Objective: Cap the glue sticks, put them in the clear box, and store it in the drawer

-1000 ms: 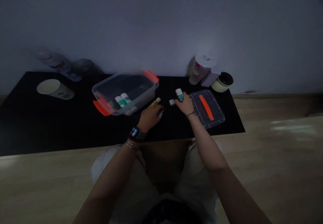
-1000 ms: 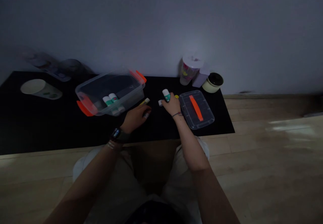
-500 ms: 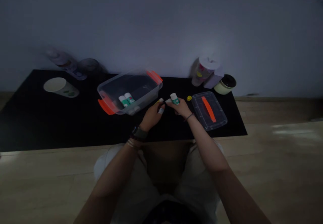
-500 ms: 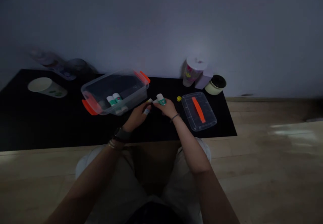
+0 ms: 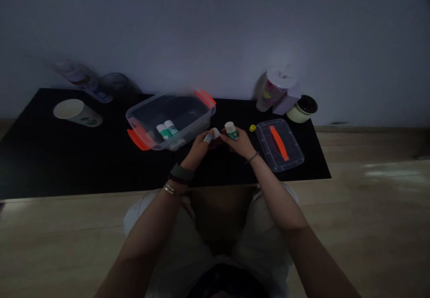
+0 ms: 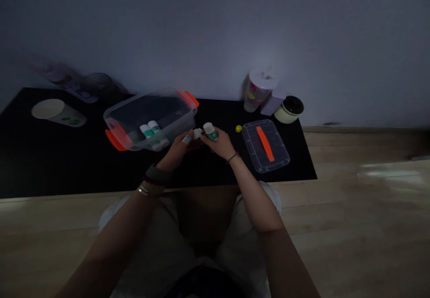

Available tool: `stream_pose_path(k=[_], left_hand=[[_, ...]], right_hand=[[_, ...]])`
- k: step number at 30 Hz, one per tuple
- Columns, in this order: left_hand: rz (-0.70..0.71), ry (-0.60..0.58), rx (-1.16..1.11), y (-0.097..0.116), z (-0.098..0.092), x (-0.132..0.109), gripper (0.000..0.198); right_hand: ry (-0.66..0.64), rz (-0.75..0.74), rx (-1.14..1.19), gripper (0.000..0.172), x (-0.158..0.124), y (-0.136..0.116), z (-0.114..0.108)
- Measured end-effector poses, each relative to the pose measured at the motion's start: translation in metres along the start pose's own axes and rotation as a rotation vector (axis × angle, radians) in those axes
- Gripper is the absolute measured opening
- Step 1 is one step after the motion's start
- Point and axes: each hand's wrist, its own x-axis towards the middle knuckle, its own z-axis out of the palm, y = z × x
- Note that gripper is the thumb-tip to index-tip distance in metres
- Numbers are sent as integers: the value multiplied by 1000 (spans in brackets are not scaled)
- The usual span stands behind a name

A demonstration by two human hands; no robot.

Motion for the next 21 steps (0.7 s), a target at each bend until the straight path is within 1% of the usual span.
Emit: stream_pose_path(k=[3,6,8,10,12,14,18,21], left_hand=[[-65,-21,-105,3,3,-4,53],[-70,-36,-143,3,7,-6,51],[-46,-2,-147,2,8,-6,51],[-9,28,-147,1,8,-5,51],[34,28,-145,0,8,-5,52],[78,3,-131,1,9,-6,54],[159,-22,-66,5,10,-11,57],[184,-26,-40,6,10,-13,60]], right_hand=[[106,-44,-88,30,-2,-3,-3],[160,-104,-150,27,-5,-4,-3],[134,-136,-180,26,-7,-4,-1],[75,-154,-217,25,-9,-3,1],[23,-141,-263,22,-10,-2,4],[-10,-105,-314,21,-11,-3,7],[-19,-43,-429,19,-10,-5,8],[-17,-23,-466,20,-10,-7,9]])
